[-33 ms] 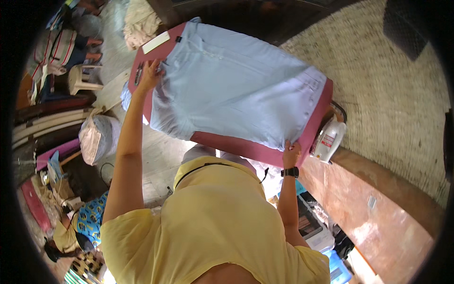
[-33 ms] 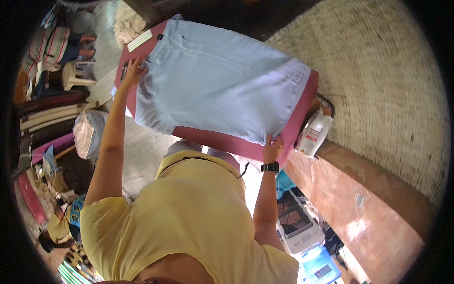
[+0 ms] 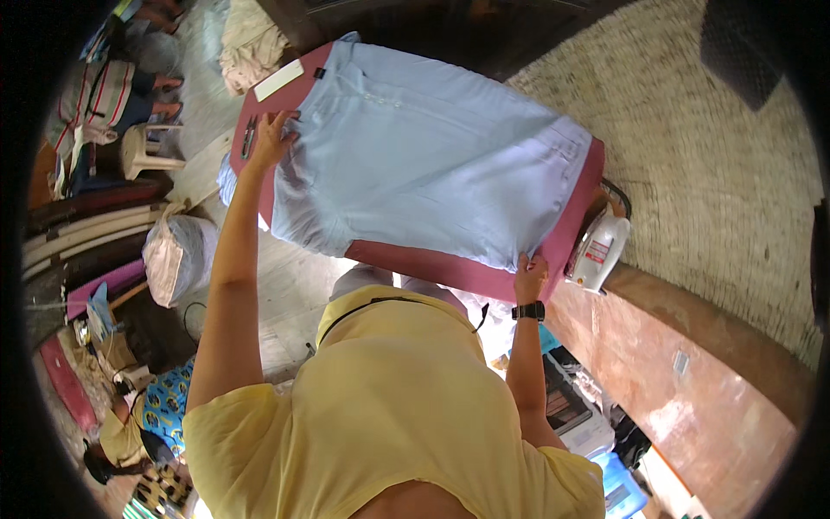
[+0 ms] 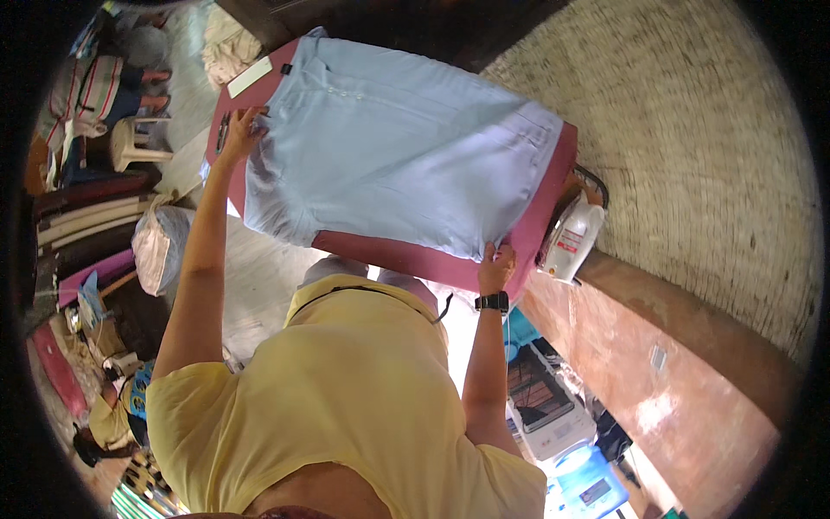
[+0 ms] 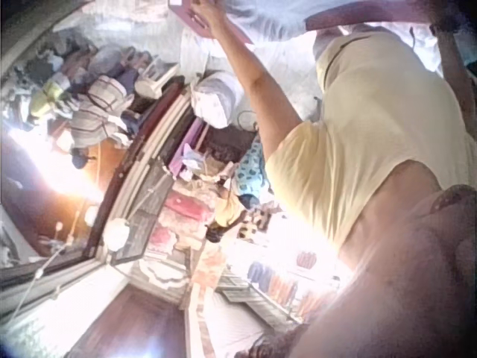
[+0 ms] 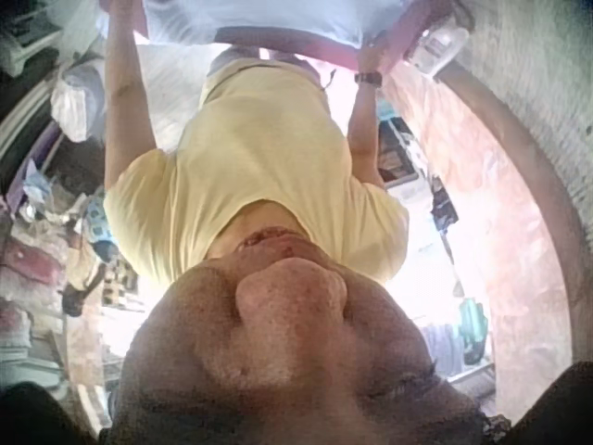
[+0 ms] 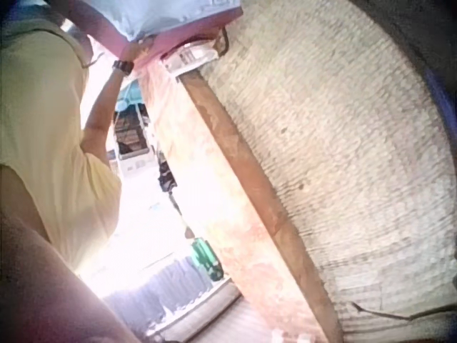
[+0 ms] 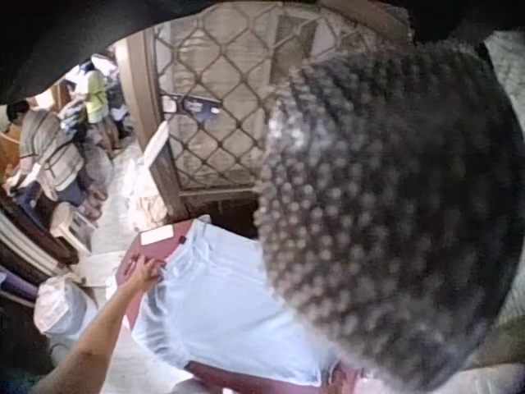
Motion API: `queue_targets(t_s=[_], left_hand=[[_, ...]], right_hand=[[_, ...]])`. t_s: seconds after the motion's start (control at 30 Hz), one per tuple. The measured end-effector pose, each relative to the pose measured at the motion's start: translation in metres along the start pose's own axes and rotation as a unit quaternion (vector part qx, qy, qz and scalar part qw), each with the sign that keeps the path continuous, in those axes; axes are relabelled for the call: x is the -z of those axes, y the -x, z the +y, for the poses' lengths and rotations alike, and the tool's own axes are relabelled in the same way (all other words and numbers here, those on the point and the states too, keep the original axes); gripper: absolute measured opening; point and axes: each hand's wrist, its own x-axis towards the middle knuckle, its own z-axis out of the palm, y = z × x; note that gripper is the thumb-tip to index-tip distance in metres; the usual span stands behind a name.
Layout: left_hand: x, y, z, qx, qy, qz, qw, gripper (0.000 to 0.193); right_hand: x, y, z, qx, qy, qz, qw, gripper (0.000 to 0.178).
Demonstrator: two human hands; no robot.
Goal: The person irons a light blue shirt on an ironing board, smoothing different sections of the garment and turning it over to press both sides.
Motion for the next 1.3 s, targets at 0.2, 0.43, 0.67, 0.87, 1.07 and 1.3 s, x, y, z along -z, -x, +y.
queue_targets(t_s=[0.2,0.43,0.67,0.87,1.07,1.3], left_hand=[[-0.001,-0.006,-0.048,0.171,0.212,-0.021,0.962,0.031],[-0.001,0.002,-0.048,0.171,0.319,-0.039,0.932,0.025],[-0.009,-0.016,-0.088,0.124,0.257,-0.046,0.957,0.018],[-0.026,-0.003,-0.096,0.165,0.256,0.065,0.950,0.021],[-0.037,-0.012,-0.015,0.164,0.255,0.108,0.947,0.042],[0.002,0.083,-0.044,0.323,0.179,0.018,0.929,0.048]], right_hand=[[0.006,0.010,-0.012,-0.117,-0.100,0.090,0.984,0.028],[0.015,-0.040,-0.029,0.046,0.124,0.166,0.977,0.030],[-0.023,-0.185,-0.032,0.024,0.026,0.110,0.993,0.017],[-0.041,-0.202,0.003,0.001,-0.008,0.091,0.996,0.025],[-0.002,-0.179,0.031,-0.058,-0.081,0.131,0.986,0.037],[0.008,-0.079,0.032,-0.061,-0.274,-0.075,0.957,0.041]])
